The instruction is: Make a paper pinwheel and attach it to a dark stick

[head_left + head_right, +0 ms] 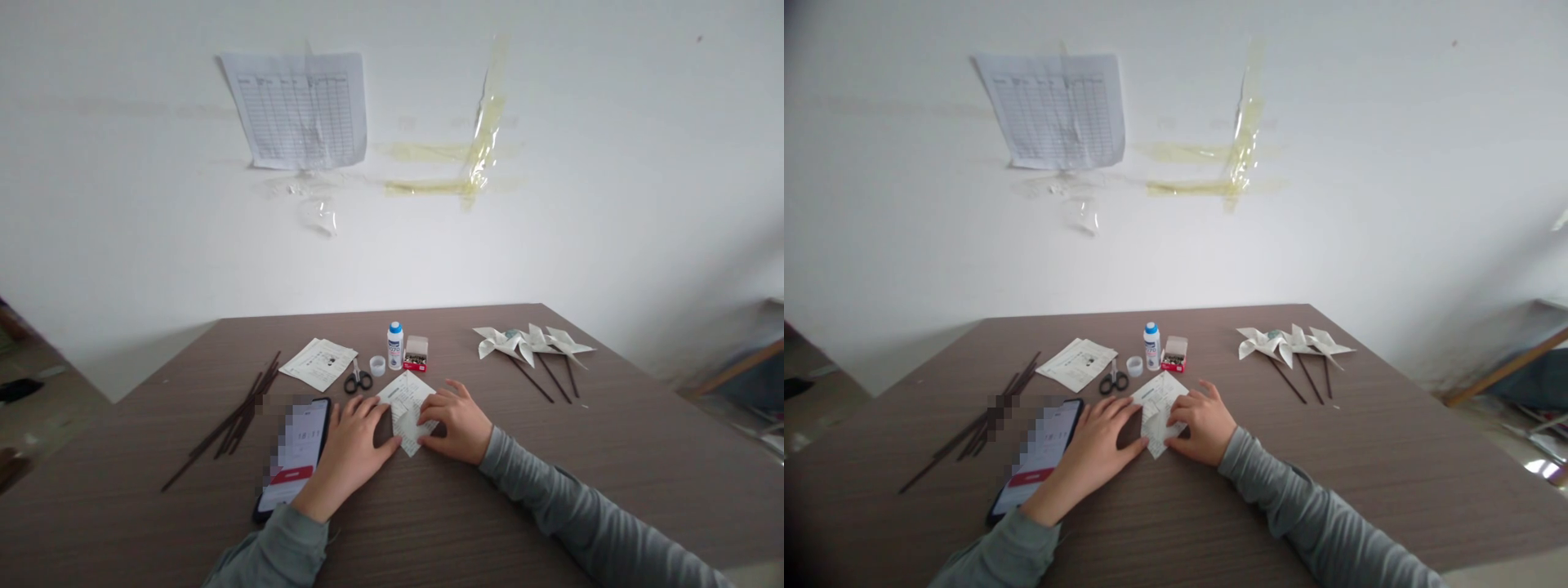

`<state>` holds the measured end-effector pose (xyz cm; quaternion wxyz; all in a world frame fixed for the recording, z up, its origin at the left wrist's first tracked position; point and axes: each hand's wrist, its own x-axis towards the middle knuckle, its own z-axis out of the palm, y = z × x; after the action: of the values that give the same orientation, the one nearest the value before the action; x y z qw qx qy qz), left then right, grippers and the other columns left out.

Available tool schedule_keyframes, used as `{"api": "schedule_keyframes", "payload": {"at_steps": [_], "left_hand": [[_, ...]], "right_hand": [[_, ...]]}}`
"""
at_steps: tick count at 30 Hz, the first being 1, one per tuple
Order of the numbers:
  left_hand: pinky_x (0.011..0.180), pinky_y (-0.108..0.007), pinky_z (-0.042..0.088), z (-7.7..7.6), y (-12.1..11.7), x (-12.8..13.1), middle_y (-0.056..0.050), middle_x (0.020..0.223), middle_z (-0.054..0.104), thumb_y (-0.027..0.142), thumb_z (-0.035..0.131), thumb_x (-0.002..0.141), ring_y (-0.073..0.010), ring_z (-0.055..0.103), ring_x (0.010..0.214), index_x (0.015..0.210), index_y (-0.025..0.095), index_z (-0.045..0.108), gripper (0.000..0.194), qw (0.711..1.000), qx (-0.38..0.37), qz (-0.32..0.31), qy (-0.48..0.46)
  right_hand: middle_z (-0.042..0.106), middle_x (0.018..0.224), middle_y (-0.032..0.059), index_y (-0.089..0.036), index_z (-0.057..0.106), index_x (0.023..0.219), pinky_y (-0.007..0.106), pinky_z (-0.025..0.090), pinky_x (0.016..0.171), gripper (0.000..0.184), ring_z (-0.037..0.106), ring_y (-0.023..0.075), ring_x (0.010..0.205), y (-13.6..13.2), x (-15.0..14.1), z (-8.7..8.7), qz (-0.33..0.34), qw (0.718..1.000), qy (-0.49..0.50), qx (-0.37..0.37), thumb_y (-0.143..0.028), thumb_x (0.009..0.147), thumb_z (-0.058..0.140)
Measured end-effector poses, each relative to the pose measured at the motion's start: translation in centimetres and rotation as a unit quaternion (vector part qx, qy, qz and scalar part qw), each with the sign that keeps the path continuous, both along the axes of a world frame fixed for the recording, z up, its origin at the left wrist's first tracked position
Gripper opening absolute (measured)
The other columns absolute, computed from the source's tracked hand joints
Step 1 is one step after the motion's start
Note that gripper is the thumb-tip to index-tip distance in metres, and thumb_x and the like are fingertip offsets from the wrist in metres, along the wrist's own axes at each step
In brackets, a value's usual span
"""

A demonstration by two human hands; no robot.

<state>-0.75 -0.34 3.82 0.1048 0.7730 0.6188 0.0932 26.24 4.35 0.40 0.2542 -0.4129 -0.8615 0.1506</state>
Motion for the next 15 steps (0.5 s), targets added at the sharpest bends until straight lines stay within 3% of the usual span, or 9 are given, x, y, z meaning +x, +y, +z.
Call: {"api": "schedule_keyframes", "payload": {"at_steps": [7,11,15], "left_hand": [[0.158,-0.080,0.043,-0.9,0.3,-0.1,-0.016,0.190,0.077,0.039,0.086,0.115,-0.0507,0.061,0.185,0.172,0.030,0.085,0.058,1.000,0.017,0.001,0.006],[0.157,-0.083,0.044,-1.0,0.3,-0.3,-0.015,0.190,0.077,0.040,0.083,0.115,-0.0506,0.062,0.184,0.172,0.032,0.085,0.058,1.000,0.018,-0.010,0.010],[0.156,-0.085,0.043,-1.2,0.4,-0.4,-0.017,0.188,0.077,0.038,0.083,0.115,-0.0525,0.062,0.183,0.171,0.029,0.085,0.057,1.000,0.028,-0.010,-0.006]], "right_hand": [[0.099,0.132,0.0077,-0.033,0.100,0.127,0.075,0.043,0.156,0.022,0.090,0.0360,0.134,-0.7,-0.5,0.6,-0.021,0.995,-0.101,0.008,-0.032,0.105,0.100],[0.100,0.133,0.0058,-0.034,0.099,0.135,0.074,0.044,0.157,0.031,0.092,0.0359,0.134,-1.0,-0.4,1.2,-0.016,0.995,-0.100,0.018,-0.026,0.105,0.094],[0.100,0.129,0.0043,-0.035,0.099,0.134,0.074,0.044,0.157,0.041,0.093,0.0353,0.130,-0.8,-0.5,0.4,-0.022,0.995,-0.092,0.039,-0.016,0.100,0.087]]}}
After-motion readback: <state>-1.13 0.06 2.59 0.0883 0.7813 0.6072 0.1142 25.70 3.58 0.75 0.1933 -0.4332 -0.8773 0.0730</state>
